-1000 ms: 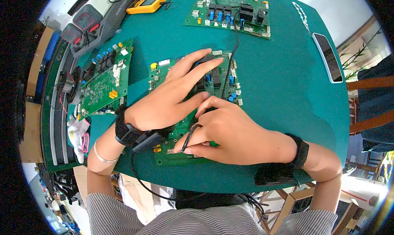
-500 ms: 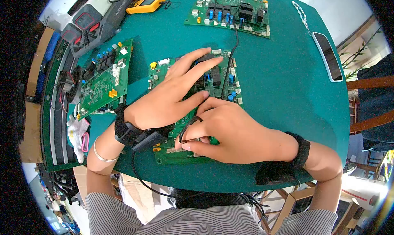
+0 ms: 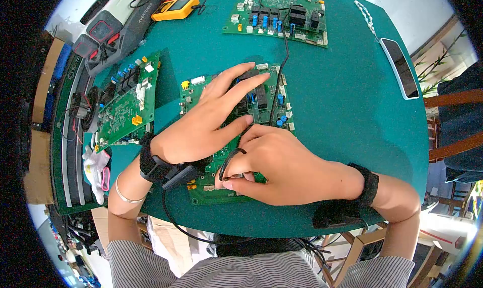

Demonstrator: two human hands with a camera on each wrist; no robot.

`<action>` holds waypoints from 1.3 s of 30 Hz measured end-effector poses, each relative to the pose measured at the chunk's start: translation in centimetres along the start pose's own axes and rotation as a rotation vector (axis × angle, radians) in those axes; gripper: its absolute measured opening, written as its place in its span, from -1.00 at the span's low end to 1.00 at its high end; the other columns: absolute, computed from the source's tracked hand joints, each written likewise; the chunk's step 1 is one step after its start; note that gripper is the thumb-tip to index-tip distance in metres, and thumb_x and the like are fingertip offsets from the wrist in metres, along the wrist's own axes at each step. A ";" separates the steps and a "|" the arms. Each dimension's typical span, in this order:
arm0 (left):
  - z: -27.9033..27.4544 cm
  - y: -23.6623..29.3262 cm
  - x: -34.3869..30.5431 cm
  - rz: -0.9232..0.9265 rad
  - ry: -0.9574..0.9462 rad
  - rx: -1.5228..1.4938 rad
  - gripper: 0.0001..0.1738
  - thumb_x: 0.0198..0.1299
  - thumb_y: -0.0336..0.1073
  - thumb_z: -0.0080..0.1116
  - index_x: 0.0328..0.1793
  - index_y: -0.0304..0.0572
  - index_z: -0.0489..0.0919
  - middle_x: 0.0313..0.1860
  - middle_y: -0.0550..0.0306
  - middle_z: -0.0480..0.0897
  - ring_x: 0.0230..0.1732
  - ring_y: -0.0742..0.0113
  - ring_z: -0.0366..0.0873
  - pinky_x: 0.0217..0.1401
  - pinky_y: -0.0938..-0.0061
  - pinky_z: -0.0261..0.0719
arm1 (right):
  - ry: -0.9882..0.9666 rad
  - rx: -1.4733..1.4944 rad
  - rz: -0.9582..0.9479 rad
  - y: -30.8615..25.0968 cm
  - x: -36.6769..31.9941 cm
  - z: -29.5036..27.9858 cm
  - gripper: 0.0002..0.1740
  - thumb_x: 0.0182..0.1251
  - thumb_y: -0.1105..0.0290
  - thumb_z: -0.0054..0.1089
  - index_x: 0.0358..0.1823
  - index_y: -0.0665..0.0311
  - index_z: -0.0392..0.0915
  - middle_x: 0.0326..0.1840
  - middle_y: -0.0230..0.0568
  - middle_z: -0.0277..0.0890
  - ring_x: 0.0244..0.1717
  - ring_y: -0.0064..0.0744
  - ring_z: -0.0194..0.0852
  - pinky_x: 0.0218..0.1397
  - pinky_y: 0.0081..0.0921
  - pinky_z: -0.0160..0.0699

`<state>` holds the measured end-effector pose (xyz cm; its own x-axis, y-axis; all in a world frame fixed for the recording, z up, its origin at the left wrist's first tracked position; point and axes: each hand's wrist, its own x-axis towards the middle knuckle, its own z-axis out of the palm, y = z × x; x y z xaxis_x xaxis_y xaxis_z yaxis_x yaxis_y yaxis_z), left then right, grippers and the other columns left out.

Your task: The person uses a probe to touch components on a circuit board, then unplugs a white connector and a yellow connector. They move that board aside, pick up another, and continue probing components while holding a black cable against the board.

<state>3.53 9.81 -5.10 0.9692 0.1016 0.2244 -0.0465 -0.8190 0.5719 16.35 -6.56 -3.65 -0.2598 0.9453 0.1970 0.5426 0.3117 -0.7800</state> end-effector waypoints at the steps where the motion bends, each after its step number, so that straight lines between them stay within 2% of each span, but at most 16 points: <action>1: 0.0 0.0 0.0 0.005 0.003 0.004 -0.24 0.37 -0.43 0.14 0.69 0.04 0.22 0.66 -0.19 0.11 0.66 -0.25 0.05 0.69 0.01 0.03 | 0.008 0.011 0.005 -0.1 0.0 0.0 -0.83 0.30 0.37 0.45 -0.11 -0.03 0.86 -0.32 -0.52 0.72 -0.23 -0.33 0.47 0.07 -0.39 0.52; 15: 0.1 0.0 -0.1 0.006 0.021 0.002 -0.25 0.36 -0.45 0.15 0.67 0.03 0.23 0.65 -0.19 0.12 0.65 -0.25 0.06 0.68 0.02 0.05 | 0.002 -0.007 0.012 -0.2 0.1 0.1 -0.83 0.28 0.41 0.43 -0.15 -0.02 0.86 -0.37 -0.57 0.71 -0.26 -0.37 0.48 0.00 -0.41 0.48; 16: 0.2 0.0 -0.1 0.009 0.026 0.007 -0.25 0.36 -0.45 0.15 0.67 0.04 0.23 0.65 -0.19 0.12 0.65 -0.25 0.06 0.68 0.02 0.05 | 0.048 0.035 -0.005 -0.1 0.2 0.4 -0.94 0.28 0.36 0.42 -0.25 0.06 0.81 -0.49 -0.46 0.59 -0.30 -0.28 0.48 -0.07 -0.34 0.49; 17: 0.1 0.0 -0.2 0.006 0.027 0.005 -0.25 0.36 -0.45 0.15 0.67 0.04 0.23 0.65 -0.19 0.12 0.65 -0.25 0.06 0.68 0.02 0.05 | 0.093 0.077 -0.023 -0.1 0.2 0.5 -0.91 0.27 0.31 0.41 -0.35 0.14 0.75 -0.61 -0.34 0.47 -0.35 -0.19 0.47 -0.14 -0.26 0.49; 21: 0.1 0.1 -0.1 0.008 0.030 -0.008 -0.25 0.37 -0.44 0.15 0.67 0.03 0.24 0.65 -0.20 0.12 0.66 -0.25 0.06 0.68 0.01 0.05 | 0.114 0.041 -0.073 0.3 0.1 0.7 -0.90 0.27 0.32 0.42 -0.35 0.15 0.74 -0.56 -0.31 0.50 -0.33 -0.18 0.47 -0.13 -0.28 0.49; 24: 0.2 0.1 -0.2 0.015 0.037 -0.010 -0.26 0.37 -0.42 0.17 0.67 0.03 0.24 0.65 -0.20 0.12 0.65 -0.25 0.06 0.68 0.01 0.06 | 0.074 0.028 -0.060 0.3 0.1 0.4 -0.90 0.28 0.35 0.40 -0.36 0.20 0.73 -0.46 -0.27 0.61 -0.30 -0.15 0.48 -0.11 -0.27 0.50; 27: 0.1 0.0 -0.1 0.018 0.036 -0.014 -0.26 0.37 -0.39 0.20 0.67 0.03 0.25 0.65 -0.20 0.12 0.65 -0.26 0.08 0.67 0.02 0.07 | 0.108 0.111 -0.057 -0.2 0.3 -0.3 -0.91 0.32 0.43 0.35 -0.32 0.28 0.70 -0.35 -0.23 0.69 -0.32 -0.22 0.55 -0.18 -0.35 0.53; 29: 0.0 0.0 -0.1 0.014 0.031 -0.021 -0.25 0.37 -0.37 0.22 0.66 0.03 0.25 0.65 -0.20 0.13 0.64 -0.26 0.09 0.67 0.02 0.08 | 0.185 0.383 0.263 -1.8 0.6 -1.5 -0.93 0.35 0.49 0.29 -0.29 0.34 0.67 -0.30 -0.23 0.73 -0.38 -0.32 0.61 -0.29 -0.44 0.54; 30: 0.0 0.0 -0.1 0.008 0.030 -0.026 -0.25 0.36 -0.36 0.23 0.66 0.03 0.25 0.65 -0.20 0.13 0.64 -0.26 0.09 0.67 0.02 0.08 | 0.212 0.416 0.262 -1.2 0.2 -1.4 -0.93 0.36 0.50 0.26 -0.26 0.36 0.64 -0.31 -0.24 0.72 -0.45 -0.40 0.63 -0.38 -0.53 0.51; 31: 0.1 0.0 -0.1 0.003 0.029 -0.029 -0.24 0.35 -0.35 0.25 0.66 0.03 0.26 0.64 -0.21 0.13 0.64 -0.26 0.09 0.67 0.02 0.09 | 0.210 0.418 0.262 -1.0 0.1 -1.5 -0.93 0.36 0.50 0.26 -0.26 0.36 0.64 -0.31 -0.24 0.72 -0.45 -0.40 0.63 -0.38 -0.53 0.51; 33: 0.1 -0.1 -0.1 0.003 0.028 -0.026 -0.24 0.35 -0.36 0.24 0.66 0.03 0.26 0.64 -0.20 0.13 0.64 -0.26 0.09 0.67 0.03 0.09 | 0.144 0.303 0.192 -0.7 0.1 -1.9 -0.83 0.35 0.62 0.19 -0.13 0.33 0.74 -0.28 -0.22 0.72 -0.31 -0.42 0.64 -0.17 -0.46 0.60; 34: 0.1 -0.1 -0.1 0.005 0.026 -0.021 -0.24 0.35 -0.38 0.23 0.66 0.03 0.26 0.64 -0.20 0.14 0.64 -0.26 0.09 0.67 0.03 0.09 | 0.146 0.305 0.193 -0.4 0.2 -2.0 -0.83 0.35 0.62 0.19 -0.13 0.33 0.74 -0.28 -0.22 0.72 -0.31 -0.42 0.64 -0.17 -0.46 0.60; 36: 0.1 0.0 -0.1 -0.002 0.020 -0.012 -0.24 0.35 -0.40 0.22 0.66 0.03 0.26 0.64 -0.20 0.14 0.64 -0.26 0.09 0.67 0.03 0.09 | 0.041 0.106 -0.047 0.5 0.2 -1.8 -0.84 0.33 0.56 0.29 -0.15 0.20 0.78 -0.29 -0.39 0.74 -0.29 -0.39 0.62 -0.05 -0.40 0.55; 37: 0.1 0.0 -0.1 -0.012 0.020 -0.002 -0.25 0.34 -0.42 0.20 0.66 0.03 0.25 0.64 -0.19 0.14 0.65 -0.26 0.09 0.67 0.03 0.09 | 0.045 0.106 -0.046 0.7 0.1 -1.6 -0.84 0.33 0.56 0.29 -0.15 0.20 0.78 -0.29 -0.39 0.74 -0.29 -0.39 0.62 -0.05 -0.40 0.55; 39: 0.0 0.1 -0.1 -0.012 0.013 -0.004 -0.24 0.34 -0.43 0.19 0.66 0.03 0.25 0.64 -0.19 0.14 0.65 -0.26 0.09 0.67 0.03 0.08 | 0.009 0.068 0.001 0.9 -0.1 -1.3 -0.86 0.31 0.49 0.37 -0.16 0.10 0.80 -0.28 -0.53 0.75 -0.27 -0.38 0.59 0.05 -0.35 0.48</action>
<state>3.45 9.73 -5.08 0.9664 0.1188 0.2280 -0.0361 -0.8153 0.5779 17.91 -6.20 -3.62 -0.2516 0.9467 0.2013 0.4877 0.3037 -0.8185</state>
